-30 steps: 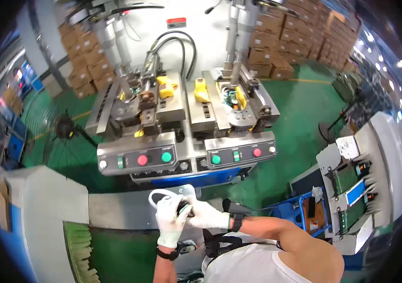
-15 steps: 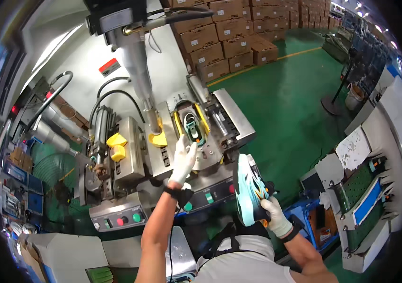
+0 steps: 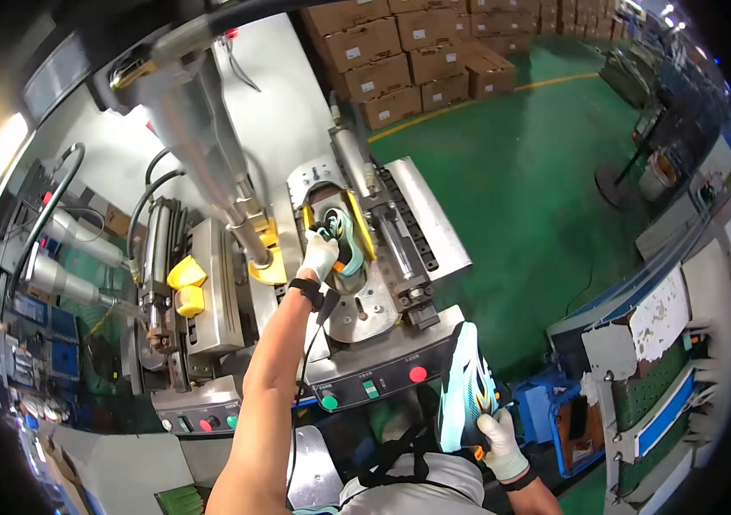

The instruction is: Placing shoes into a heat-setting machine and onto a conveyor belt for processing.

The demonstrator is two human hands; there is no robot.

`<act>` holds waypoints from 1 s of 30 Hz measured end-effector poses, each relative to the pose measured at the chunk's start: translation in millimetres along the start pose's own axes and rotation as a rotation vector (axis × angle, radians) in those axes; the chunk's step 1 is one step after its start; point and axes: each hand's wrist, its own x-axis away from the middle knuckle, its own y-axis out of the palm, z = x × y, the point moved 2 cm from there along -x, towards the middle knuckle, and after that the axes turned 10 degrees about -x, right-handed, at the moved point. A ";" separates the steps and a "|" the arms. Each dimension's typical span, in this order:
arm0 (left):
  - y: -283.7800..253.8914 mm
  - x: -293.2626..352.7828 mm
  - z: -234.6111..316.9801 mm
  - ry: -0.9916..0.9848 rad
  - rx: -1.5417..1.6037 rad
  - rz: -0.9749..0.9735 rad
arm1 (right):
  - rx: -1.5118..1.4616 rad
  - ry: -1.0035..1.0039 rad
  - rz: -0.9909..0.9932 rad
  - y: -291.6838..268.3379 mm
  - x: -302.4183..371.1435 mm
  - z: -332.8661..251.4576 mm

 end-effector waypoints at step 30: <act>-107.9 796.3 -320.4 -1.385 0.148 0.879 | 1.543 -0.134 -0.352 209.9 -496.4 34.5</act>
